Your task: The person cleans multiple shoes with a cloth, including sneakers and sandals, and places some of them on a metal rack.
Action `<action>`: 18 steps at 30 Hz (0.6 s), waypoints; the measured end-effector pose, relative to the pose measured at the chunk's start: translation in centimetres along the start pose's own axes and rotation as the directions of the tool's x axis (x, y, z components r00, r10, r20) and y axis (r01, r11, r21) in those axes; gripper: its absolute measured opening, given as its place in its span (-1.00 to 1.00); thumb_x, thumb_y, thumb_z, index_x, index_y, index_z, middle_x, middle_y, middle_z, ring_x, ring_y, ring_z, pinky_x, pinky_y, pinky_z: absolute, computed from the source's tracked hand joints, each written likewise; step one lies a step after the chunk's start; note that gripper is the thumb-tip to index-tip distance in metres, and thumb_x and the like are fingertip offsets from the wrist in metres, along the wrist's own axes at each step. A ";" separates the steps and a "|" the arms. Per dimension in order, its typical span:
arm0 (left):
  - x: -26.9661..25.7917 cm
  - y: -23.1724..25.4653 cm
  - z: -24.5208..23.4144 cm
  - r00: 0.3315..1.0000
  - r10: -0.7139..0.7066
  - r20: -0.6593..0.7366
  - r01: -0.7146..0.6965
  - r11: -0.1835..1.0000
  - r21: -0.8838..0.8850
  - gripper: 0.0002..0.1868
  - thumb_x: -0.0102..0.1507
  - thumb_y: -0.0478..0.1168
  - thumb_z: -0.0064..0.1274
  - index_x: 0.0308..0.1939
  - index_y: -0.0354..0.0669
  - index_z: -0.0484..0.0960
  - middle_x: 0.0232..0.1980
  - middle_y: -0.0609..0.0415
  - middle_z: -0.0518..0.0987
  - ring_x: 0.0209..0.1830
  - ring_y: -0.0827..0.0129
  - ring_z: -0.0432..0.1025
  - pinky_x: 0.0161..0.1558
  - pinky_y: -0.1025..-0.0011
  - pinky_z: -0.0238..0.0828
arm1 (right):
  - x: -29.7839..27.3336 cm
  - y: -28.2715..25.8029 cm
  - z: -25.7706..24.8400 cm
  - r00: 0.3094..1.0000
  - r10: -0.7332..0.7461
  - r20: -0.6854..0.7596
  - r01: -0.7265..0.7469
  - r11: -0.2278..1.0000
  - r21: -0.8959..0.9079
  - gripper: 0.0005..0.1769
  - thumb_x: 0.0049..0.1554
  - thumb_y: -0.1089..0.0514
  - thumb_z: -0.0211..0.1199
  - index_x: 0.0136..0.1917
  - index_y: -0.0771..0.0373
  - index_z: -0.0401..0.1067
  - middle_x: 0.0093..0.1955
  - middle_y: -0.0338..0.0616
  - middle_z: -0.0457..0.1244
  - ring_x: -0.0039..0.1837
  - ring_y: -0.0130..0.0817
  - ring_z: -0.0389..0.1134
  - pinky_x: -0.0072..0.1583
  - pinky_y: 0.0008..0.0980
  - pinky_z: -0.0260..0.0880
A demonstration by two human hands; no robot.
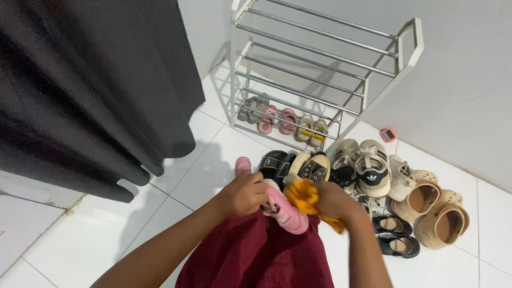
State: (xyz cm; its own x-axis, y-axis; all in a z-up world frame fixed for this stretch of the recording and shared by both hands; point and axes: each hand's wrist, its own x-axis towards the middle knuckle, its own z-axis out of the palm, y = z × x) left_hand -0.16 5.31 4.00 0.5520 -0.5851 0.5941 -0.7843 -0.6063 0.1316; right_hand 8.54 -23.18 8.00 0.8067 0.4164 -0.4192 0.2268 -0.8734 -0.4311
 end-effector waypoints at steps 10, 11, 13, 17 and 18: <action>2.1 -0.2 2.6 0.984 -0.170 0.046 0.176 0.970 -0.166 -0.71 -0.07 -0.30 0.20 -0.26 -0.14 0.68 -0.17 0.08 0.50 -0.11 0.16 0.39 -0.19 0.25 0.47 | -0.3 -2.9 2.6 0.799 -0.404 -0.445 0.400 0.910 -0.109 -0.33 -0.31 0.41 0.29 0.14 0.20 0.55 0.40 0.09 0.27 0.37 0.09 0.25 0.33 -0.15 0.32; 2.3 -0.5 2.5 0.970 -0.239 0.043 0.243 0.953 -0.178 -0.67 -0.09 -0.29 0.22 -0.23 -0.12 0.71 -0.21 0.07 0.49 -0.12 0.15 0.39 -0.16 0.22 0.48 | -0.6 -2.4 2.4 0.782 -0.370 -0.501 0.372 0.923 -0.101 -0.40 -0.32 0.36 0.36 0.07 0.19 0.57 0.34 0.11 0.28 0.34 0.12 0.26 0.30 -0.11 0.31; 2.0 -0.7 2.3 0.917 -0.385 0.108 0.398 0.904 -0.158 -0.73 -0.02 -0.23 0.27 -0.23 -0.09 0.72 -0.25 0.06 0.47 -0.21 0.19 0.37 -0.23 0.20 0.41 | -1.2 -0.5 2.5 0.763 -0.336 -0.552 0.346 0.934 -0.090 -0.46 -0.33 0.32 0.44 0.01 0.19 0.58 0.28 0.13 0.29 0.31 0.15 0.27 0.28 -0.08 0.30; 1.3 -1.0 1.9 0.858 -0.509 0.060 0.512 0.841 -0.174 -0.72 -0.08 -0.24 0.34 -0.29 -0.14 0.72 -0.32 0.01 0.44 -0.34 0.15 0.36 -0.34 0.18 0.32 | -1.9 3.1 2.7 0.868 -0.020 -0.496 0.074 0.993 0.088 -0.50 -0.14 0.22 0.46 0.12 0.13 0.54 0.29 0.00 0.33 0.24 0.06 0.39 0.25 -0.13 0.39; 1.7 -1.0 2.4 0.860 -0.507 0.059 0.509 0.843 -0.176 -0.72 -0.08 -0.24 0.34 -0.29 -0.14 0.72 -0.32 0.01 0.44 -0.34 0.15 0.36 -0.34 0.18 0.32 | -1.9 3.6 2.5 0.845 0.070 -0.530 0.063 0.972 0.229 -0.38 -0.23 0.19 0.55 0.15 0.12 0.51 0.20 0.03 0.35 0.21 0.05 0.40 0.22 -0.13 0.40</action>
State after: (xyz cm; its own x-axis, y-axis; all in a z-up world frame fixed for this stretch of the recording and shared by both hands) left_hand 2.22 3.61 2.92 0.8889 -0.2275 0.3977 -0.4300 -0.7139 0.5526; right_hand 6.50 -26.43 5.28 0.9868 0.1570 0.0386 0.1462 -0.7646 -0.6277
